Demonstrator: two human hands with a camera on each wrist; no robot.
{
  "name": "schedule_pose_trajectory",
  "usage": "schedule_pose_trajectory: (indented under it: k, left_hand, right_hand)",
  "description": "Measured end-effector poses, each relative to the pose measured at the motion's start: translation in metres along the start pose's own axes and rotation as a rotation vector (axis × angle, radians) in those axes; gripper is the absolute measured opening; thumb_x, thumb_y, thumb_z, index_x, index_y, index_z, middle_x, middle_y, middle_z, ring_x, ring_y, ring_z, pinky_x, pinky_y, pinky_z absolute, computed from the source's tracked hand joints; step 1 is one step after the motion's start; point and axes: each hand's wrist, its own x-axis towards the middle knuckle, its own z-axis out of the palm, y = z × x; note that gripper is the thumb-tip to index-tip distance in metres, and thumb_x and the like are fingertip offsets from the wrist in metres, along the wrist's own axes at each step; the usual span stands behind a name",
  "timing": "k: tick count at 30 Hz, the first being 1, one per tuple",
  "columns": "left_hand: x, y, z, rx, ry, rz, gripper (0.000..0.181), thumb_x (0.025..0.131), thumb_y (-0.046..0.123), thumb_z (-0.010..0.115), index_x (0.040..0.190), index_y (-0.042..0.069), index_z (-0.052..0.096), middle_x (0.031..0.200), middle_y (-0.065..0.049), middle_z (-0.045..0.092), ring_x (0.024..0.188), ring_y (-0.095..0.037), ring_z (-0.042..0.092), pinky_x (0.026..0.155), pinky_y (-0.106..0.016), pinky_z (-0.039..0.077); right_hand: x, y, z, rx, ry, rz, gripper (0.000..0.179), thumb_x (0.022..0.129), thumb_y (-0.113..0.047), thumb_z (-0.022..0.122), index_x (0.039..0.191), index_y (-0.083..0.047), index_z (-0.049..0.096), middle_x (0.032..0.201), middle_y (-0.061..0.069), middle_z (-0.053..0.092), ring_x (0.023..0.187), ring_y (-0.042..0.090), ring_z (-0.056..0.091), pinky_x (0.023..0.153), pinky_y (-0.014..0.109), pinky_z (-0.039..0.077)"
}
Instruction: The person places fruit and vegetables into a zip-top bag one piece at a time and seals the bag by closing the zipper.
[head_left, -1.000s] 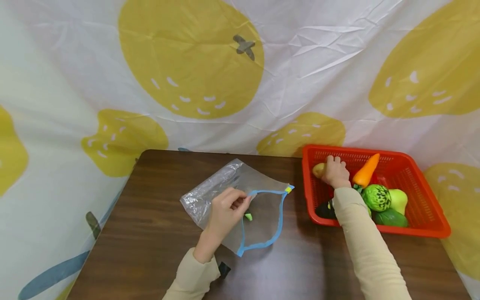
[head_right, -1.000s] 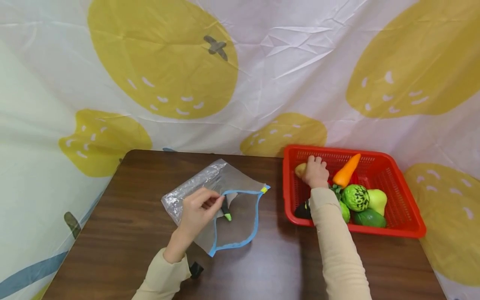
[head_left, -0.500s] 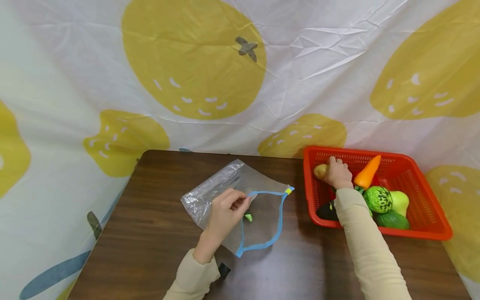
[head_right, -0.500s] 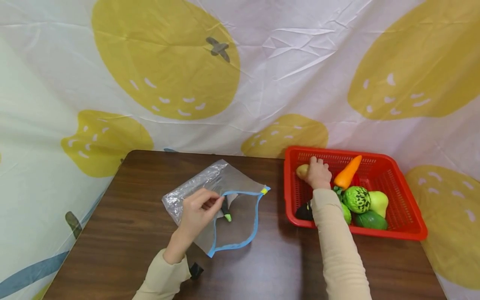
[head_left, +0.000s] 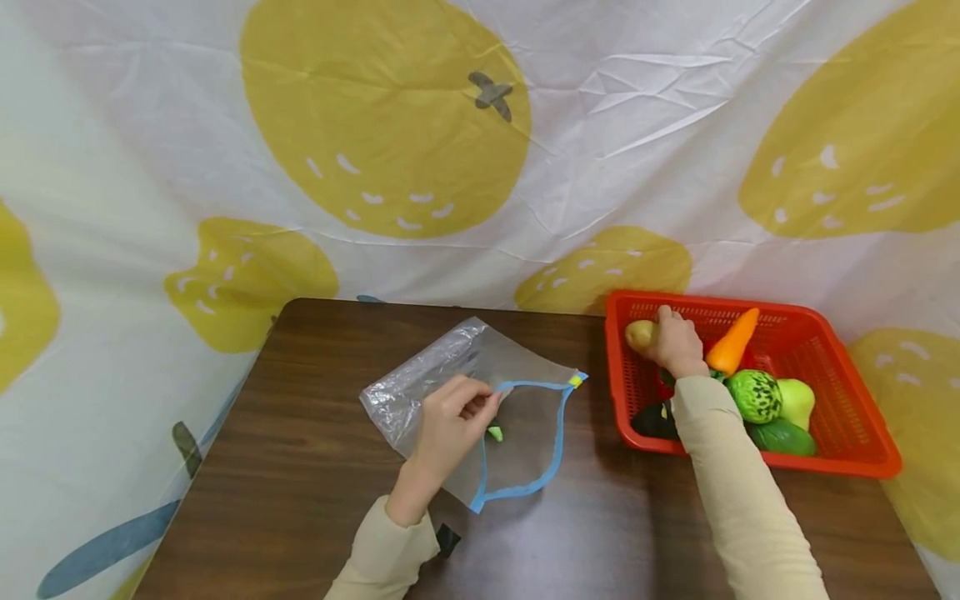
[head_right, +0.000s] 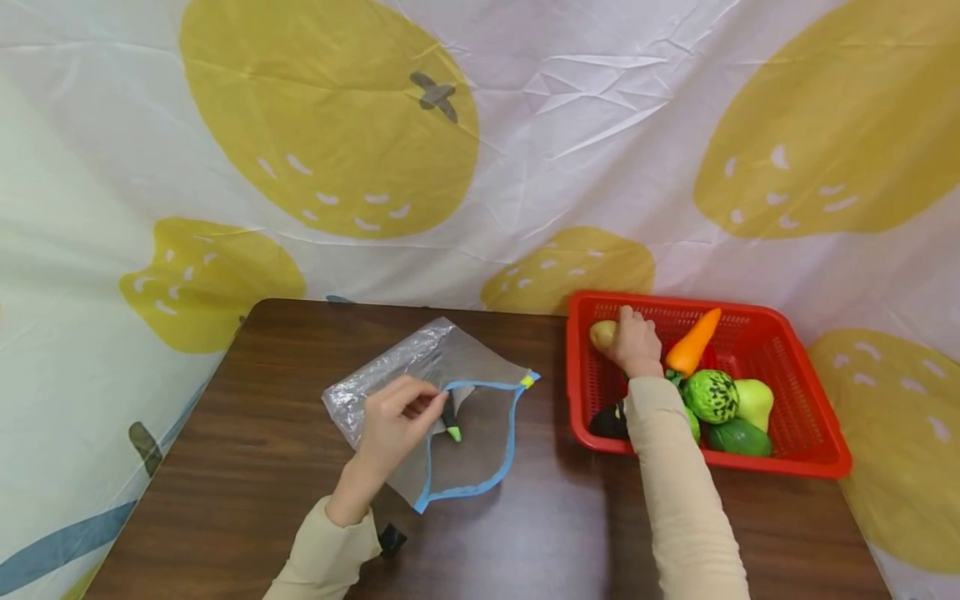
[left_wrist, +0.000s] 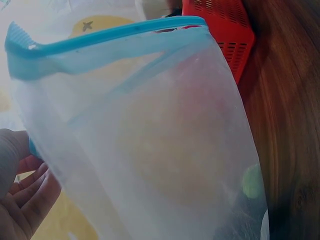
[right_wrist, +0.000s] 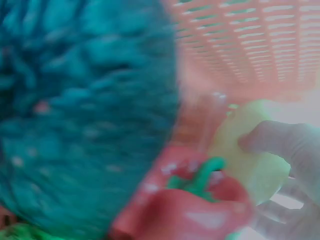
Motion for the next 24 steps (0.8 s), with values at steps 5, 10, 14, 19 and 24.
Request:
schedule_pose_trajectory:
  k: [5,10,14,19,24]
  left_hand:
    - [0.001,0.000,0.001,0.000,-0.001,-0.007,0.014,0.069,-0.010,0.072,0.071,0.000,0.062,0.064,-0.007,0.056,0.051,-0.013,0.053,0.046,-0.015,0.044]
    - [0.001,0.001,0.002,-0.001,0.011,-0.005,0.014,0.069,-0.011,0.072,0.071,-0.001,0.062,0.064,-0.007,0.055,0.050,-0.013,0.053,0.045,-0.015,0.044]
    - [0.001,0.001,0.004,0.005,0.017,-0.013,0.014,0.069,-0.010,0.072,0.071,-0.001,0.062,0.064,-0.007,0.055,0.050,-0.013,0.053,0.045,-0.015,0.044]
    - [0.001,0.001,0.006,0.014,0.025,-0.024,0.014,0.069,-0.009,0.073,0.071,0.000,0.063,0.064,-0.006,0.055,0.050,-0.012,0.053,0.045,-0.016,0.044]
    - [0.002,0.000,0.008,0.010,0.041,-0.019,0.013,0.068,-0.010,0.072,0.071,-0.001,0.063,0.063,-0.007,0.055,0.050,-0.013,0.052,0.044,-0.015,0.043]
  right_hand:
    - [-0.003,-0.011,-0.016,0.025,0.035,-0.028,0.057,0.071,-0.017,0.078,0.108,0.005,0.041,0.102,0.030,0.051,0.089,0.049,0.049,0.073,0.059,0.045]
    - [-0.017,-0.028,-0.038,0.102,0.096,-0.010,0.058,0.072,-0.015,0.078,0.112,0.008,0.043,0.105,0.030,0.051,0.090,0.047,0.051,0.074,0.056,0.043]
    - [-0.037,-0.047,-0.052,0.193,0.187,-0.036,0.055,0.072,-0.016,0.077,0.110,0.007,0.045,0.101,0.027,0.053,0.087,0.043,0.051,0.073,0.053,0.042]
    - [-0.067,-0.075,-0.062,0.292,0.290,-0.123,0.050,0.071,-0.015,0.076,0.107,0.003,0.047,0.099,0.023,0.057,0.082,0.038,0.053,0.069,0.048,0.044]
    - [-0.096,-0.101,-0.069,0.361,0.322,-0.216,0.049,0.069,-0.011,0.077,0.107,0.000,0.048,0.097,0.020,0.060,0.079,0.034,0.055,0.066,0.042,0.046]
